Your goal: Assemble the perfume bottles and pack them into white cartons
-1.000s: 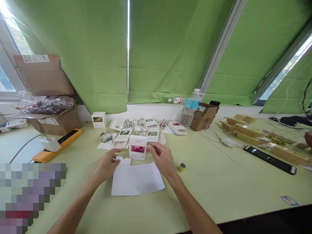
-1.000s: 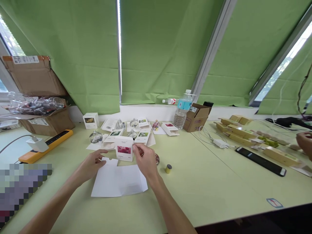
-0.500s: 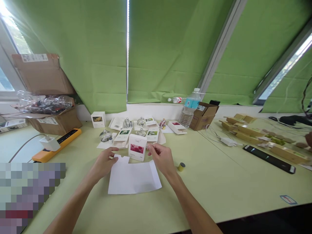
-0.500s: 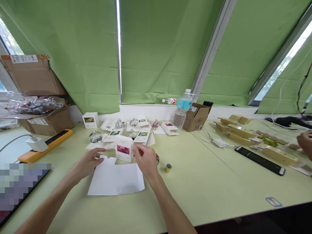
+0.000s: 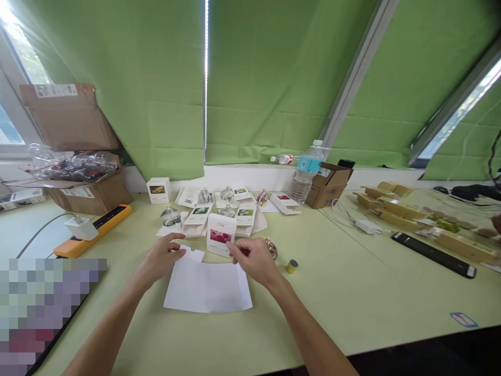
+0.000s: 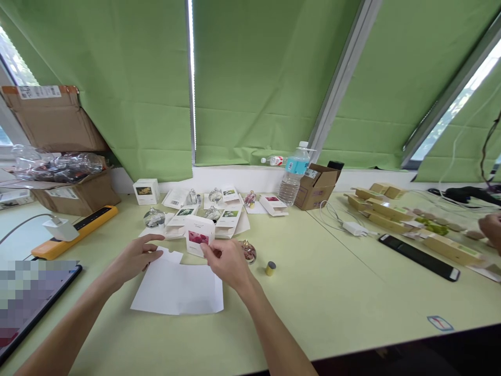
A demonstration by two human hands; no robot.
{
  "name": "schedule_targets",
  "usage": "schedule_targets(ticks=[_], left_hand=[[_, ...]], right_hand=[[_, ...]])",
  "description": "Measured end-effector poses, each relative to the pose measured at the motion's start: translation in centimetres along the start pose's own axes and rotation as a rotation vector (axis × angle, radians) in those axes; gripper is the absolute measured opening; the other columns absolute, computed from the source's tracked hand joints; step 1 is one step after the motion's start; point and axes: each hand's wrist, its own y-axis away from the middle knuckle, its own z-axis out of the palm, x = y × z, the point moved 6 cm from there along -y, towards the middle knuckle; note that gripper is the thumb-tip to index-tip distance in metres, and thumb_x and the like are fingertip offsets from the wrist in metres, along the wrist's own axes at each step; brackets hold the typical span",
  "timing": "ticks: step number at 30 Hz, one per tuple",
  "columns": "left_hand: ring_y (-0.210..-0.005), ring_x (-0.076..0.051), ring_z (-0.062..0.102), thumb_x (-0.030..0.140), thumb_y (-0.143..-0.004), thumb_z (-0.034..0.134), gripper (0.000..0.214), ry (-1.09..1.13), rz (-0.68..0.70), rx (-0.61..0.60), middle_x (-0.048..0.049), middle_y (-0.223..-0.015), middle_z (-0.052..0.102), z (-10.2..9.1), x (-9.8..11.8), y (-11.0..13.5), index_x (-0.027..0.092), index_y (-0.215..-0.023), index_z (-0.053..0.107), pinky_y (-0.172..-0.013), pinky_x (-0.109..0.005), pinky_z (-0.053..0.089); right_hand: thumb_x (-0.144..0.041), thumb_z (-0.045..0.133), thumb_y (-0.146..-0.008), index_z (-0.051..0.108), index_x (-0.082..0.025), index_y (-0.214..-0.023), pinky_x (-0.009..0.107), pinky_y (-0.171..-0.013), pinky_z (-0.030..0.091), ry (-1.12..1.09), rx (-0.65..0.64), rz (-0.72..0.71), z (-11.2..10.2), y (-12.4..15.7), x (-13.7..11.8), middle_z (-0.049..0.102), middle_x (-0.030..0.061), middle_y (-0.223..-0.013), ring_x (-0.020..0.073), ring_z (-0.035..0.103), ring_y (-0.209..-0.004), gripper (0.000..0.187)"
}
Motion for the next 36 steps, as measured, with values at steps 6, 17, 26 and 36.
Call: schedule_targets(ticks=[6, 17, 26, 36], left_hand=[[-0.059, -0.016, 0.053, 0.047, -0.066, 0.065, 0.059, -0.014, -0.019, 0.015, -0.0063, -0.084, 0.067, -0.6, -0.2, 0.0, 0.019, -0.117, 0.056, -0.054, -0.027, 0.037], [-0.061, -0.016, 0.054, 0.051, -0.067, 0.068, 0.058, 0.001, 0.033, -0.004, -0.0044, -0.078, 0.068, -1.9, -0.9, -0.5, 0.020, -0.115, 0.057, -0.053, -0.026, 0.036], [-0.058, -0.017, 0.058, 0.054, -0.066, 0.067, 0.060, 0.031, 0.014, -0.044, -0.0062, -0.083, 0.072, -1.6, -1.1, -0.4, 0.021, -0.115, 0.056, -0.049, -0.025, 0.039], [-0.062, -0.018, 0.059, 0.047, -0.074, 0.058, 0.048, -0.118, 0.089, 0.033, -0.0039, -0.083, 0.073, -1.6, -0.6, -0.5, 0.022, -0.115, 0.056, -0.051, -0.025, 0.042]], right_hand=[[-0.033, 0.050, -0.087, 0.062, -0.017, -0.054, 0.022, -0.048, 0.030, -0.009, -0.209, -0.041, 1.6, 0.3, 0.0, 0.057, -0.0013, -0.050, 0.0097, 0.045, -0.045, 0.038], [-0.028, 0.055, -0.083, 0.071, -0.018, -0.069, 0.022, -0.047, 0.032, -0.036, -0.317, -0.016, 2.5, 0.7, 0.6, 0.065, 0.0001, -0.059, 0.0114, 0.050, -0.050, 0.023], [-0.023, 0.058, -0.077, 0.073, -0.019, -0.067, 0.021, -0.046, 0.030, -0.038, -0.390, -0.006, 3.2, 0.9, 0.6, 0.060, -0.0020, -0.056, 0.0097, 0.044, -0.049, 0.018], [0.002, 0.048, -0.069, 0.073, -0.028, -0.103, 0.020, -0.057, 0.040, -0.093, -0.702, -0.103, 3.8, 1.8, 0.4, 0.066, 0.0013, -0.095, 0.0124, 0.055, -0.071, 0.052]])
